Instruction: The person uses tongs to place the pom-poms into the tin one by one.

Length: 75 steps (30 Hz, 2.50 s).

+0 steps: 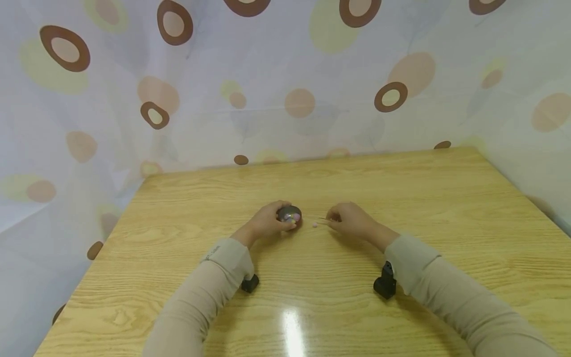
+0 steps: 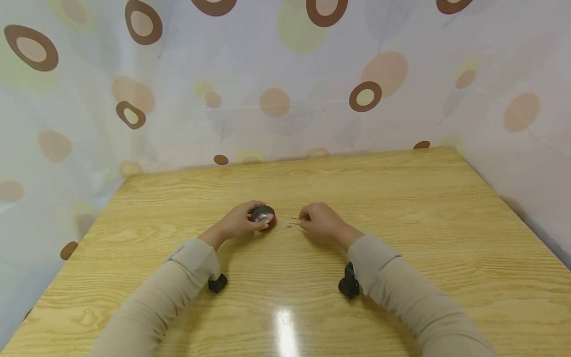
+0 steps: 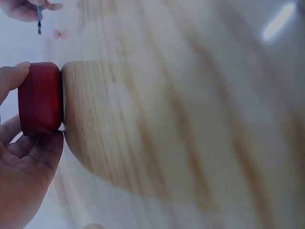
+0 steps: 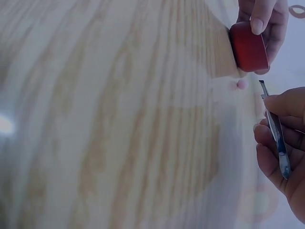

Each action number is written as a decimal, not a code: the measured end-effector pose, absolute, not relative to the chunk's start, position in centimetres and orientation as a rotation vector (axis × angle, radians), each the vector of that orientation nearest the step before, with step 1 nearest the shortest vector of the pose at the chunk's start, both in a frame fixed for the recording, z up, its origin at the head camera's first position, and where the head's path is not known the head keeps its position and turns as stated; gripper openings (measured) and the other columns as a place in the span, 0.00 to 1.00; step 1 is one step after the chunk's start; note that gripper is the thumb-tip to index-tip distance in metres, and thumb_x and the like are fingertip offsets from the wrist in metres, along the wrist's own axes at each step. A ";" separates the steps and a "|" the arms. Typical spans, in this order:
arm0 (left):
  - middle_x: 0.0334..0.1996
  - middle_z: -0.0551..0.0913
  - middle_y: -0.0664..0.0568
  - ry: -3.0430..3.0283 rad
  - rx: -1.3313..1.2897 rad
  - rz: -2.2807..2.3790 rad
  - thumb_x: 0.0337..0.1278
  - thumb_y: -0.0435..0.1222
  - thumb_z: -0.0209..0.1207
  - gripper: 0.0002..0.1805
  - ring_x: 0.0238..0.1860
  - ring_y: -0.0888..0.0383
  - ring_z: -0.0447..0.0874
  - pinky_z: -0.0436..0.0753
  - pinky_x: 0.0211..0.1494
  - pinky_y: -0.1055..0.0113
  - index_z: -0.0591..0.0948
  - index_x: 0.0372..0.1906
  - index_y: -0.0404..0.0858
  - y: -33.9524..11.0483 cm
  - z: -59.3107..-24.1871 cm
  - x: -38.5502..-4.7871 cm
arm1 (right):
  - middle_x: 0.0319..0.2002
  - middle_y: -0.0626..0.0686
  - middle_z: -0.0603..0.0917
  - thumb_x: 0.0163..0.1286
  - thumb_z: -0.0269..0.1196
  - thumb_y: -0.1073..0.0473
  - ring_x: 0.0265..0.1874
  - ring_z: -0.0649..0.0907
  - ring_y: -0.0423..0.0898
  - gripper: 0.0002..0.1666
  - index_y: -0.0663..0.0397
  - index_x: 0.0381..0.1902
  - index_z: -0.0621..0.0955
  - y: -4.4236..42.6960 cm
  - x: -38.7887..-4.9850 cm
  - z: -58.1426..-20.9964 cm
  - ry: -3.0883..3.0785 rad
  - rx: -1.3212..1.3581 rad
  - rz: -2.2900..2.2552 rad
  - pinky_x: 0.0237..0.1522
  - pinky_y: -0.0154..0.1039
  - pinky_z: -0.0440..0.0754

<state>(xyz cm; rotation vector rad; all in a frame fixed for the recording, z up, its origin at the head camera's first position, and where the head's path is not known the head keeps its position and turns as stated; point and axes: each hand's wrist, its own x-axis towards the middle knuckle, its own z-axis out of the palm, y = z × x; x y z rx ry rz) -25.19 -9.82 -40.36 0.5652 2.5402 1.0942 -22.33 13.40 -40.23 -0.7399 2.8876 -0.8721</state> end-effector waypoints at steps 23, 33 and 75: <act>0.50 0.69 0.47 2.525 0.567 1.120 0.47 0.37 0.61 0.31 0.47 0.55 0.70 0.71 0.48 0.64 0.64 0.58 0.36 -9.8 -40.4 -25.3 | 0.29 0.51 0.80 0.55 0.57 0.66 0.29 0.76 0.44 0.08 0.61 0.33 0.80 13.0 -22.4 -41.0 2.854 -0.739 -0.857 0.35 0.41 0.74; 0.52 0.68 0.47 2.522 0.567 1.114 0.48 0.37 0.60 0.31 0.47 0.55 0.70 0.71 0.48 0.64 0.62 0.59 0.35 -9.9 -40.5 -25.3 | 0.29 0.51 0.80 0.55 0.58 0.67 0.29 0.76 0.44 0.06 0.60 0.31 0.80 12.7 -22.5 -41.2 2.863 -0.730 -0.827 0.34 0.41 0.74; 0.50 0.70 0.47 2.537 0.583 1.131 0.47 0.36 0.61 0.30 0.46 0.55 0.71 0.71 0.48 0.64 0.65 0.57 0.36 -9.9 -40.8 -25.6 | 0.29 0.52 0.80 0.56 0.59 0.67 0.26 0.75 0.43 0.08 0.63 0.34 0.80 8.6 -23.5 -38.9 2.906 -0.843 -0.914 0.31 0.37 0.74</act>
